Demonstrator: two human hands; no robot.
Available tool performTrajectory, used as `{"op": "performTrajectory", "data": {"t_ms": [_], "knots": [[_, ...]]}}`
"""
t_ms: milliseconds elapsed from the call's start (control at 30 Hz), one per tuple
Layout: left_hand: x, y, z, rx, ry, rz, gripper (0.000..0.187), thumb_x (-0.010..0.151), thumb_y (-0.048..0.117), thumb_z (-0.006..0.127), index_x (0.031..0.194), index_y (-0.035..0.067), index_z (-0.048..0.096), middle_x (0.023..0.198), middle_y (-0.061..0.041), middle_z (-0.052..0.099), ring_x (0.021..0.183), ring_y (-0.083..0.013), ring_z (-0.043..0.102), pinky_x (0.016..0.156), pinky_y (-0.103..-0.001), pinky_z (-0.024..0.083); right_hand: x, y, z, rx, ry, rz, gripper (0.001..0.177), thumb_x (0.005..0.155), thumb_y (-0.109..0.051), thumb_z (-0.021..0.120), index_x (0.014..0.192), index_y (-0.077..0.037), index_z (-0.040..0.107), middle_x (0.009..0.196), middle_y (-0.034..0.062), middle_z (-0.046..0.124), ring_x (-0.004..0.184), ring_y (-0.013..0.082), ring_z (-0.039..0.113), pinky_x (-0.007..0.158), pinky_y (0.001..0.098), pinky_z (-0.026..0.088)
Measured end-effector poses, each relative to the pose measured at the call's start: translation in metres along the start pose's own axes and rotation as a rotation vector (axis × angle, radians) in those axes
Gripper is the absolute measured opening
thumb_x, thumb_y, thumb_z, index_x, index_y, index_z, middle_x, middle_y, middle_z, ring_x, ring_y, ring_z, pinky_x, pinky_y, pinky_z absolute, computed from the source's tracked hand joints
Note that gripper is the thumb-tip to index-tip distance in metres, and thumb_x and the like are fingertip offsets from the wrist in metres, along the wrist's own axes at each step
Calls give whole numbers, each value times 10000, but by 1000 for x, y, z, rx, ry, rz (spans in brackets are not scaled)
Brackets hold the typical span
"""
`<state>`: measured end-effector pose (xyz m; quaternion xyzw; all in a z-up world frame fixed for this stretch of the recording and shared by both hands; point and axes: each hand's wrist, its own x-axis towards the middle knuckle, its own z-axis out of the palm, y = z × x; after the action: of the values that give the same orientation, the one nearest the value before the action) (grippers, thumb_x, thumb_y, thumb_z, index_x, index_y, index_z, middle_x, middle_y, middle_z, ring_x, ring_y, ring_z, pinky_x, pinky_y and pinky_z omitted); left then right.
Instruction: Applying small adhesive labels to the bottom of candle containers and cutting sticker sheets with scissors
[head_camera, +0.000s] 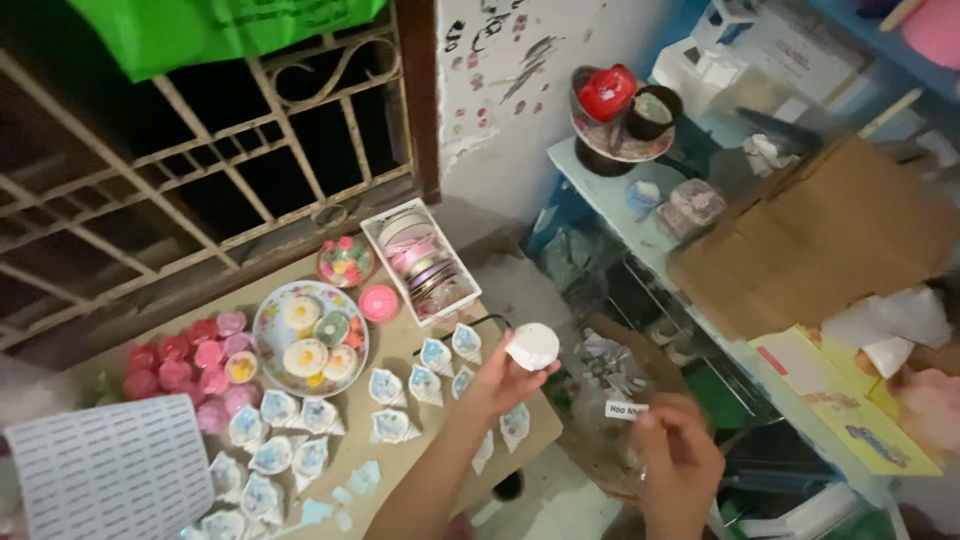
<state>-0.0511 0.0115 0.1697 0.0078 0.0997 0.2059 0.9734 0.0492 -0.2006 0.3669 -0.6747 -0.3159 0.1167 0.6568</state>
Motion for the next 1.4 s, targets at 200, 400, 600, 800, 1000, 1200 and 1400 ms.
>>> {"op": "performTrajectory", "data": {"t_ms": [200, 400, 600, 800, 1000, 1200, 1400], "knots": [[-80, -9, 69, -135, -337, 24, 755, 977, 315, 639, 1585, -26, 348, 1488, -228, 530, 1185, -380, 652, 830, -425, 643, -7, -31, 56, 129, -228, -179, 181, 829, 76, 692, 978, 0, 623, 1121, 109, 627, 1036, 215, 571, 947, 327, 473], [-95, -5, 45, -177, -248, 70, 655, 893, 221, 724, 1454, -33, 501, 1358, -213, 635, 1186, -335, 649, 967, -433, 572, -26, -87, 85, -100, -274, -223, 65, 823, -36, 733, 861, -21, 683, 1035, 47, 668, 908, 153, 568, 778, 255, 438], [-128, -4, 88, -20, -310, 179, 663, 964, 247, 610, 1528, -49, 425, 1464, -253, 553, 1287, -370, 589, 1025, -454, 540, -37, -114, 95, -253, -286, -275, 107, 797, -73, 772, 854, -22, 697, 1030, 54, 658, 847, 162, 571, 690, 267, 453], [-126, -2, 94, -10, -443, 114, 836, 865, 234, 760, 1567, -44, 401, 1441, -216, 587, 1250, -295, 618, 1055, -339, 518, -47, -120, 105, -351, -192, -394, 162, 755, -64, 830, 834, -42, 690, 991, 49, 648, 713, 129, 562, 596, 236, 477], [-112, -9, 35, -6, -243, 176, 728, 909, 269, 696, 1505, -68, 448, 1442, -242, 578, 1269, -380, 600, 1029, -456, 525, -50, -77, 111, -6, -196, -195, 484, 747, -14, 820, 1045, -89, 445, 1119, 55, 499, 798, 118, 481, 704, 238, 440], [-153, -12, 60, 607, 87, 345, 380, 1018, 153, 471, 1345, -24, 547, 1138, -88, 636, 893, -113, 570, 610, -192, 433, -51, -67, 117, 46, -182, -71, 523, 706, -9, 816, 1073, -91, 453, 926, 7, 453, 751, 105, 422, 663, 222, 384], [-115, -6, -2, 79, 247, 114, 501, 896, 264, 669, 1302, -21, 602, 942, -127, 681, 580, -159, 564, 357, -229, 344, -42, -43, 114, 108, -260, 26, 371, 846, 18, 685, 1168, -52, 516, 954, 30, 476, 821, 117, 473, 698, 235, 438]]}}
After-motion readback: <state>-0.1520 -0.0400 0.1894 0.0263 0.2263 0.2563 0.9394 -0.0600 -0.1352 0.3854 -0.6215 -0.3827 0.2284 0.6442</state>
